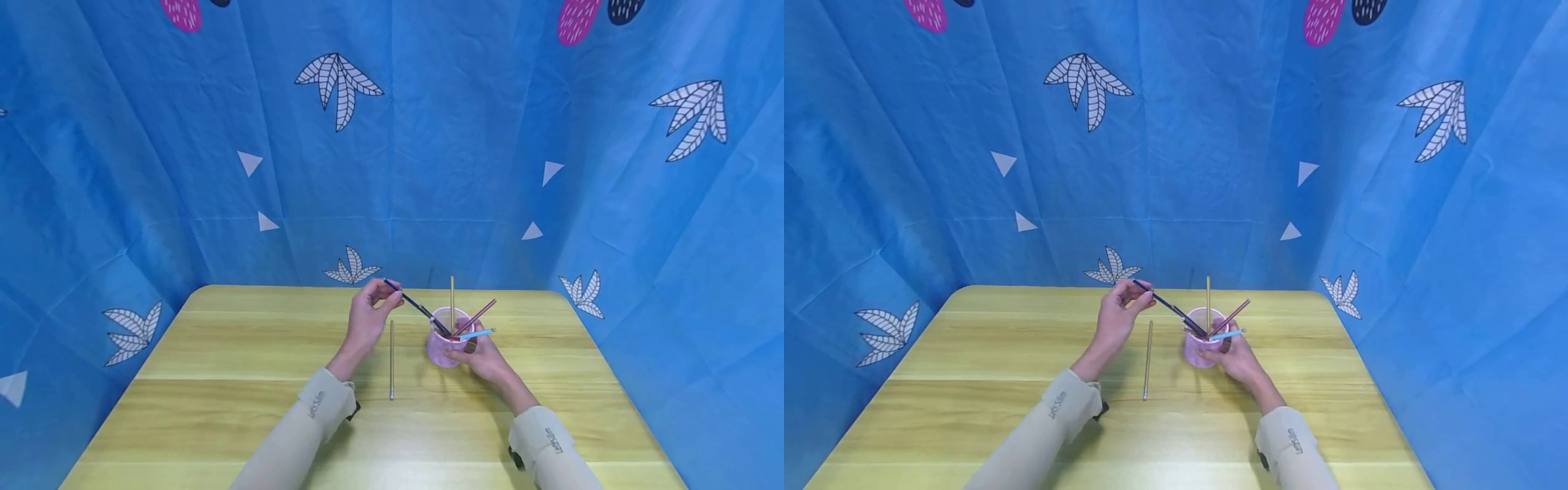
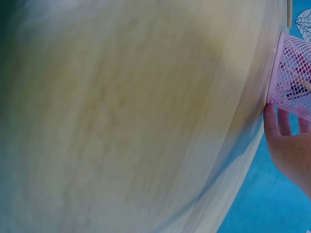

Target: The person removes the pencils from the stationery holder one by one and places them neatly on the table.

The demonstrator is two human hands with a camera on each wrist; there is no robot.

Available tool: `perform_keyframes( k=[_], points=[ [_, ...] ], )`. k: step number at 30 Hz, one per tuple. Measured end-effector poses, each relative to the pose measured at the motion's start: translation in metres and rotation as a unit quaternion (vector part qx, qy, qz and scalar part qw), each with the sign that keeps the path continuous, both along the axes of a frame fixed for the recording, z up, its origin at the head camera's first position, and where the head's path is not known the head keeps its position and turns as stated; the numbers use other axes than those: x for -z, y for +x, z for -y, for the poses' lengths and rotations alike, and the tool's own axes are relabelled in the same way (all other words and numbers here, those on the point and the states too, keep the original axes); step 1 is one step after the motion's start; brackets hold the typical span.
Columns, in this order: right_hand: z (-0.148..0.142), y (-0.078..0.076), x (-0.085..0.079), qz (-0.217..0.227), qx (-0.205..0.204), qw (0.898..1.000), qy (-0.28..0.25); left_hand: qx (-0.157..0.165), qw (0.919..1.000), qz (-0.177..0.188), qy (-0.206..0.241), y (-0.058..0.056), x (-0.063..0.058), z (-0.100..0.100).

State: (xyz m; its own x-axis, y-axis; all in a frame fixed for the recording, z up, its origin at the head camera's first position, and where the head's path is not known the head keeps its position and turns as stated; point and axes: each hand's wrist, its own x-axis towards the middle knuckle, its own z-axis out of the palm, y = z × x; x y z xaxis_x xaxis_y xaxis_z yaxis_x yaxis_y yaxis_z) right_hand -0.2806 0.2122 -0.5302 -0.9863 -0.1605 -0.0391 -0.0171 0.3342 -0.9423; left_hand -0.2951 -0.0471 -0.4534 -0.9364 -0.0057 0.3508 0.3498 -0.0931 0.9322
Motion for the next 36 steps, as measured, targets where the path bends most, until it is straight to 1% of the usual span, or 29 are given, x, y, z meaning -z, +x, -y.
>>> perform_keyframes(
  k=[8, 12, 16, 19, 24, 26, 28, 30, 36],
  points=[
    [0.0, 0.0, 0.001, 0.002, 0.002, 1.0, 0.0, -0.013, 0.9994, -0.028, 0.018, 0.003, -0.009, 0.011],
    [0.0, -0.001, 0.004, 0.003, -0.002, 1.0, -0.003, -0.019, 0.9991, -0.028, 0.026, 0.005, -0.013, 0.017],
    [0.001, -0.002, 0.004, 0.004, -0.001, 1.0, -0.003, -0.018, 0.9989, -0.024, 0.036, 0.005, -0.013, 0.022],
    [0.002, 0.001, -0.002, 0.008, -0.002, 1.0, -0.007, -0.016, 0.9987, -0.021, 0.044, 0.005, -0.013, 0.026],
    [0.006, 0.013, -0.023, 0.011, -0.008, 1.0, -0.011, -0.009, 0.9979, -0.005, 0.063, 0.006, -0.013, 0.033],
    [0.007, 0.017, -0.028, 0.007, -0.011, 1.0, -0.008, -0.006, 0.9975, 0.005, 0.07, 0.006, -0.012, 0.036],
    [0.008, 0.018, -0.028, 0.005, -0.012, 1.0, -0.008, -0.005, 0.9975, 0.012, 0.07, 0.006, -0.011, 0.039],
    [0.007, 0.017, -0.027, 0.005, -0.012, 1.0, -0.011, -0.006, 0.9978, 0.017, 0.064, 0.006, -0.011, 0.042],
    [0.001, 0.002, 0.0, 0.004, 0.0, 1.0, -0.007, -0.014, 0.9989, 0.03, 0.033, 0.006, -0.006, 0.052]
  ],
)
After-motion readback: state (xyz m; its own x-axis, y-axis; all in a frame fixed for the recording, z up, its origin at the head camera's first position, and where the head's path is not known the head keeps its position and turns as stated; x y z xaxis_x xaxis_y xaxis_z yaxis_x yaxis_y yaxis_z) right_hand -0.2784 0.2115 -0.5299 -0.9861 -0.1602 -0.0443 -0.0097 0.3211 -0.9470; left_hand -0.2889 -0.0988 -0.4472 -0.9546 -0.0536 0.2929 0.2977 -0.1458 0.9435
